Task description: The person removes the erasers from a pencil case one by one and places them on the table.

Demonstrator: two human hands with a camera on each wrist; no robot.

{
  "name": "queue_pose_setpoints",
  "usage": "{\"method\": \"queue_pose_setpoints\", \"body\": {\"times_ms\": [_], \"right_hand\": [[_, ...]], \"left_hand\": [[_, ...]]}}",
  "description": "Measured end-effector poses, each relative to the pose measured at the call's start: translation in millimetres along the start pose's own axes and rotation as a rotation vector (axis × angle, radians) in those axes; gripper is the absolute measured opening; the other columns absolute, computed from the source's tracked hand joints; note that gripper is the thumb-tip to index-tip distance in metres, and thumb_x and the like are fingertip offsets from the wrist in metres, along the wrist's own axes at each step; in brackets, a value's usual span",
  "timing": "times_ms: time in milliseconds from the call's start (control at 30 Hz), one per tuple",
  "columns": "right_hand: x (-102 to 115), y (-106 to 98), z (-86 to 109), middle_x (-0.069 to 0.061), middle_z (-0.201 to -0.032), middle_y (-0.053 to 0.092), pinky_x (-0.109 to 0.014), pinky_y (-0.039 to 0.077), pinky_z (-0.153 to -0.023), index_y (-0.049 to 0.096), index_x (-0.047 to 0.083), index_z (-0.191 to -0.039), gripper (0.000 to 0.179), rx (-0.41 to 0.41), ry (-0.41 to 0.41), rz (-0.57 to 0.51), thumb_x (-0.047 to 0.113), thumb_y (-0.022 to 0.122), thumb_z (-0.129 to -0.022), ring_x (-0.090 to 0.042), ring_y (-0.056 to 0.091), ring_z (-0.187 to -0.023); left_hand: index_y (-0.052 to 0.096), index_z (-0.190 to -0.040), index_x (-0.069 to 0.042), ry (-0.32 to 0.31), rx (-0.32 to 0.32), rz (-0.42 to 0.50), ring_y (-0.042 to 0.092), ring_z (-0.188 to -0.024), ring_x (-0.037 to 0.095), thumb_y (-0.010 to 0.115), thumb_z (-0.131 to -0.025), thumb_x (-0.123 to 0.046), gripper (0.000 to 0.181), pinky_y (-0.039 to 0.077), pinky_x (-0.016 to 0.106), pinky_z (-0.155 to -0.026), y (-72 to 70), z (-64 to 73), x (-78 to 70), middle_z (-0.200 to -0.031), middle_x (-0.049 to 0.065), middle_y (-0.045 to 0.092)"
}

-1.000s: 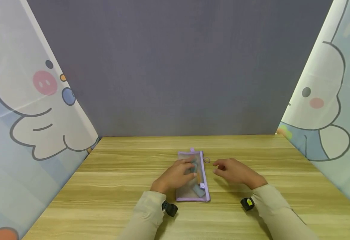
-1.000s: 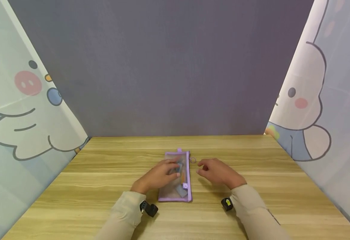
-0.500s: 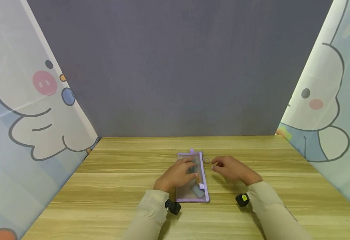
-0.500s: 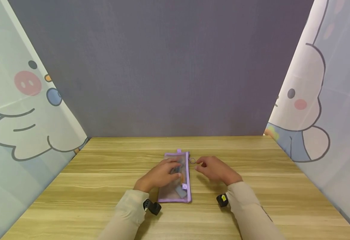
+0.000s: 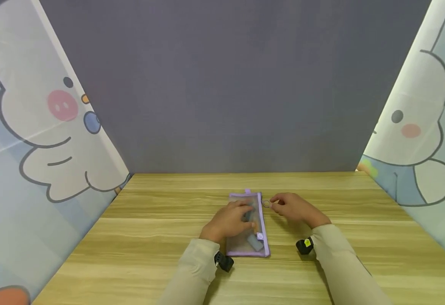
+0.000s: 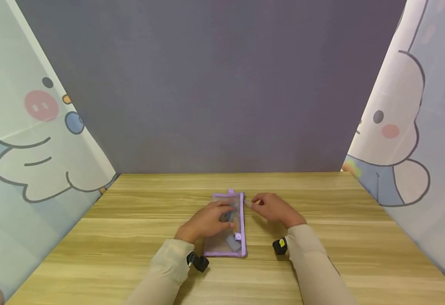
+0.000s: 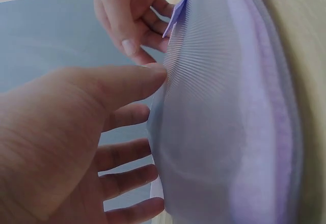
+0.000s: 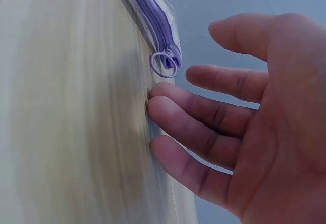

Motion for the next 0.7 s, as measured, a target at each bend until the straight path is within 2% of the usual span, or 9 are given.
{"method": "queue_pose_setpoints", "body": {"times_ms": [200, 533, 700], "right_hand": [[-3, 2, -5.7, -0.003, -0.098, 0.069, -0.036, 0.052, -0.068, 0.062, 0.002, -0.131, 0.044, 0.011, 0.030, -0.051, 0.035, 0.057, -0.103, -0.016, 0.064, -0.083], [-4, 3, -11.2, -0.006, -0.093, 0.068, -0.035, 0.051, -0.062, 0.064, -0.001, -0.126, 0.039, -0.032, 0.026, -0.065, 0.029, 0.059, -0.102, -0.018, 0.062, -0.075], [-4, 2, -12.1, -0.010, -0.102, 0.069, -0.040, 0.053, -0.072, 0.067, 0.000, -0.121, 0.036, -0.086, 0.023, -0.023, 0.029, 0.061, -0.100, -0.020, 0.064, -0.084]], "left_hand": [[0.057, -0.145, -0.020, -0.004, 0.005, -0.066, 0.042, -0.138, 0.027, 0.064, -0.095, -0.049, 0.058, 0.041, 0.046, -0.106, 3.8, -3.8, -1.1, -0.154, 0.000, 0.044], [0.055, -0.146, -0.021, -0.033, 0.019, -0.048, 0.041, -0.137, 0.027, 0.064, -0.095, -0.049, 0.059, 0.042, 0.049, -0.104, 2.8, -4.1, -0.7, -0.153, 0.001, 0.044], [0.056, -0.146, -0.020, -0.027, 0.008, -0.033, 0.041, -0.136, 0.025, 0.065, -0.095, -0.049, 0.059, 0.040, 0.045, -0.106, 3.8, -4.1, 0.4, -0.152, 0.001, 0.044]]}}
Point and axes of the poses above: each hand's wrist, its own z-axis away from the middle knuckle, its own y-axis out of the palm, x = y × z, the point moved 9 cm from there along -z, towards the middle knuckle
